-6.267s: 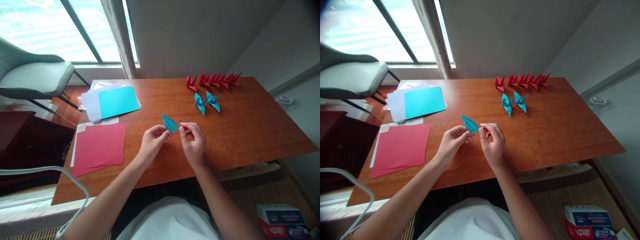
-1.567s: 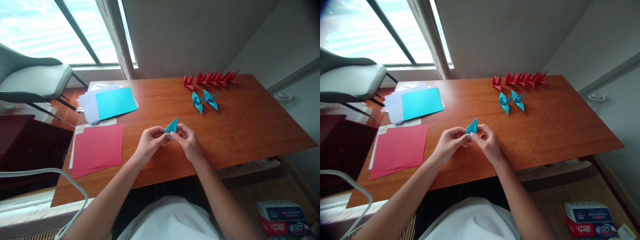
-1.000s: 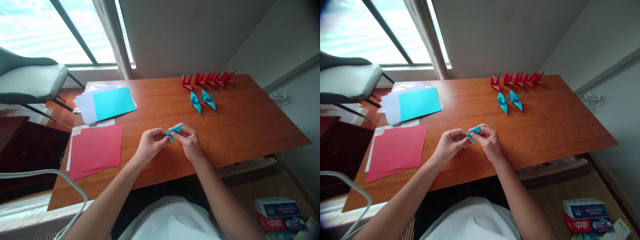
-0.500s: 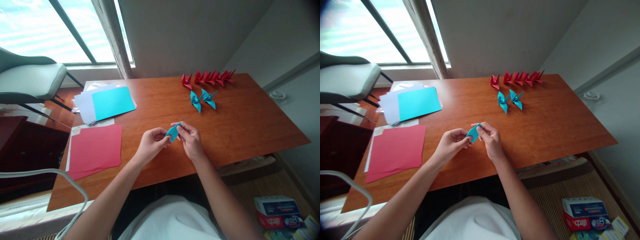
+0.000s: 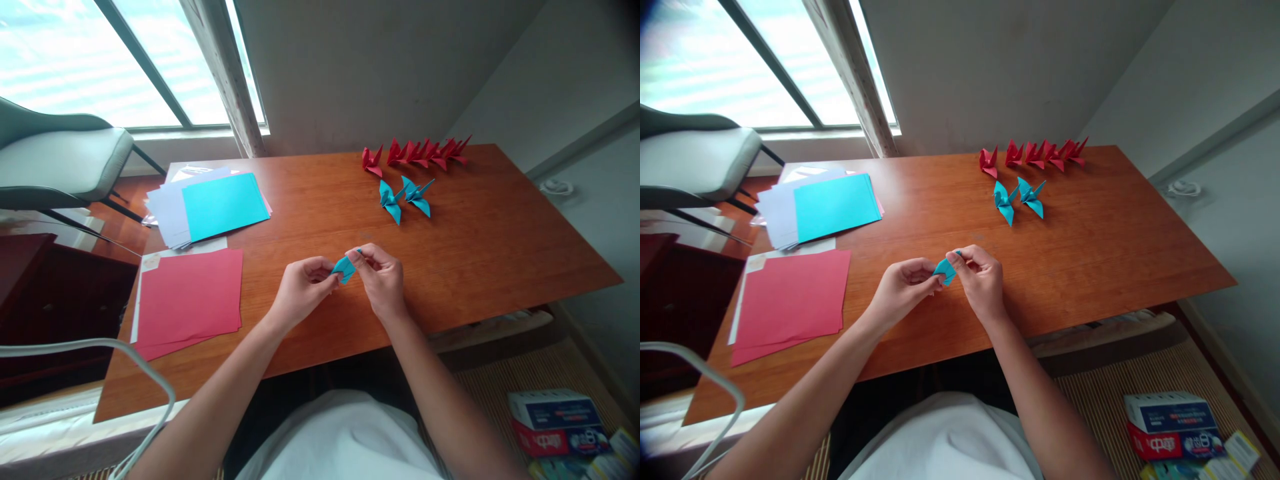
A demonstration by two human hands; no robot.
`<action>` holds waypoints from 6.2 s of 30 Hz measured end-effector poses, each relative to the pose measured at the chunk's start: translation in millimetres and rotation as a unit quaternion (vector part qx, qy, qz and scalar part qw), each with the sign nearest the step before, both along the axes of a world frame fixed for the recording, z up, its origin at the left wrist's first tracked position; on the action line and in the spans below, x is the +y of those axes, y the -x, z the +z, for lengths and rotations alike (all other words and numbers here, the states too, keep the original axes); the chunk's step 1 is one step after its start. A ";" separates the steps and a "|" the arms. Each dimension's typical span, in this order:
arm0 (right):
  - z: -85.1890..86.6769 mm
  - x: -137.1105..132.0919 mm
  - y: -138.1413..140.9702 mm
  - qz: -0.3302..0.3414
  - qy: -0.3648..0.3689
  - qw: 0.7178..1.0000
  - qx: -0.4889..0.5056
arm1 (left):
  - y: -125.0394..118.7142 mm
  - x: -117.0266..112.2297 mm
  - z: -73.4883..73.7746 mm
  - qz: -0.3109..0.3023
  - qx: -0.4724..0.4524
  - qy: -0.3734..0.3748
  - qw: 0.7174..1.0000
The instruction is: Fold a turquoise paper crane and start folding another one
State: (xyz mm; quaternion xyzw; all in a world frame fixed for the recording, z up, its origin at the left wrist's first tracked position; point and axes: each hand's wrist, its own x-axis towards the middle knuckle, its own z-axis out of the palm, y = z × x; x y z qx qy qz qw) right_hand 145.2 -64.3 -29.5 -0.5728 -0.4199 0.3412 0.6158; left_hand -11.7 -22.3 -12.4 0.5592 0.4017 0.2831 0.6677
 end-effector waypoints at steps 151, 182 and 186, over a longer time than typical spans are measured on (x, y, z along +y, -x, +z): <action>4.3 -7.3 13.3 0.056 -0.088 0.974 -0.203 | -2.8 0.9 4.5 0.111 -0.095 -0.018 0.989; -5.6 -4.2 14.5 0.022 -0.070 0.946 -0.316 | -4.8 2.2 -12.2 0.095 0.054 -0.271 0.956; -2.3 -4.1 13.6 0.003 -0.059 0.948 -0.311 | -3.8 1.1 -10.8 0.085 0.109 -0.301 0.944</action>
